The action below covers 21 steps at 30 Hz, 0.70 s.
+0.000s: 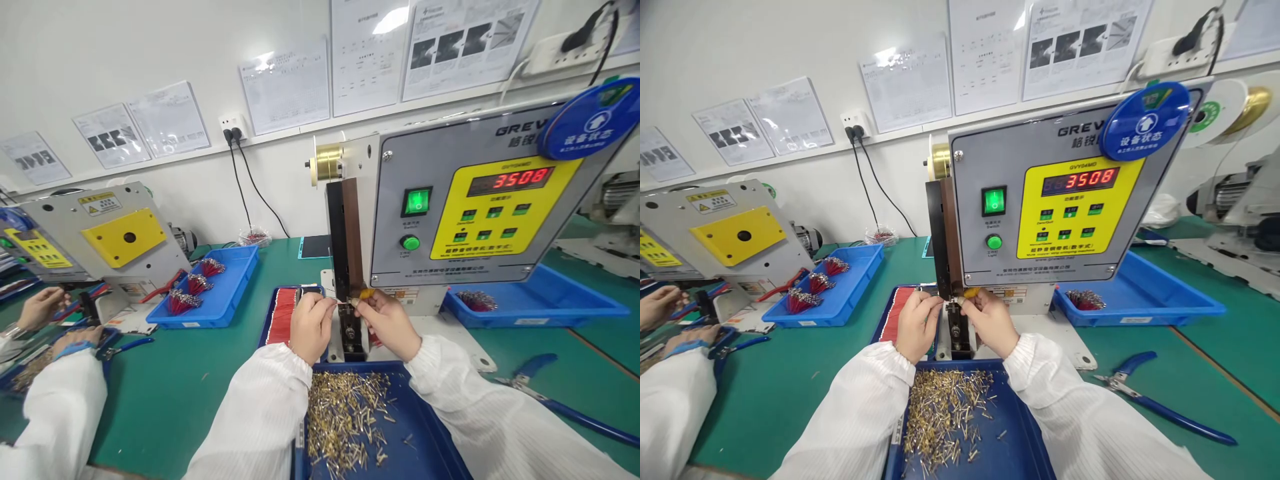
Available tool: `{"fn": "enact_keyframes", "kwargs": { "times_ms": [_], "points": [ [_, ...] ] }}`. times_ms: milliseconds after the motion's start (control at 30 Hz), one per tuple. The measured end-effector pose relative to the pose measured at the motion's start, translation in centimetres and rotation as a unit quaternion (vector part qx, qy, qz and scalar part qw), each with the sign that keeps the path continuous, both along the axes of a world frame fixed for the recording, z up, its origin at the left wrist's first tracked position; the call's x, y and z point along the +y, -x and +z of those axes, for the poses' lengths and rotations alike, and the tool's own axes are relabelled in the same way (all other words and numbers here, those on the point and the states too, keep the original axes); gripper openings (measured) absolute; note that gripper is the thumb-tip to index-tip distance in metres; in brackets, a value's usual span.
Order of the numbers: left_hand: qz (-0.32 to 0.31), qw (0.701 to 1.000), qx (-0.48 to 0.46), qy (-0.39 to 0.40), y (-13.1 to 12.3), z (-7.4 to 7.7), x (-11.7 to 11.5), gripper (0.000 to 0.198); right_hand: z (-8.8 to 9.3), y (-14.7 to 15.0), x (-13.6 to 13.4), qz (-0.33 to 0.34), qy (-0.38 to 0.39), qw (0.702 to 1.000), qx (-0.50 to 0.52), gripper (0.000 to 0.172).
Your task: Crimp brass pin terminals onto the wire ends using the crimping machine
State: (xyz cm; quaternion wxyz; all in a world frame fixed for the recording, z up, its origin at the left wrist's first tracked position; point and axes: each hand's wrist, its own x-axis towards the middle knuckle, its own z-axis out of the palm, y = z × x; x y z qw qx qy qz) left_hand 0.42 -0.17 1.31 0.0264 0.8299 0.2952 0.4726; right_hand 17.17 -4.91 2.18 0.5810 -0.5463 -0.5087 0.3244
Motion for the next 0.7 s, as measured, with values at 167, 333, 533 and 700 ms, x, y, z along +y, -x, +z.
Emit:
{"fn": "enact_keyframes", "kwargs": {
  "times_ms": [167,333,533,700],
  "points": [
    [-0.001,1.000,0.007,-0.005,-0.01,-0.18,0.14,0.019,0.28,0.08,-0.12,-0.001,-0.005,1.000,-0.022,0.023],
    [-0.005,1.000,0.003,-0.002,-0.03,-0.12,0.14,0.018,0.52,0.13,-0.27,-0.003,0.002,1.000,-0.027,0.022],
    [-0.002,1.000,-0.002,-0.001,-0.05,0.03,0.05,0.017,0.63,0.11,-0.32,-0.001,-0.002,1.000,-0.027,0.019],
    [-0.005,1.000,-0.002,0.003,-0.05,-0.01,0.06,0.017,0.59,0.03,-0.31,-0.001,0.006,1.000,-0.030,0.020]
  ]
}}
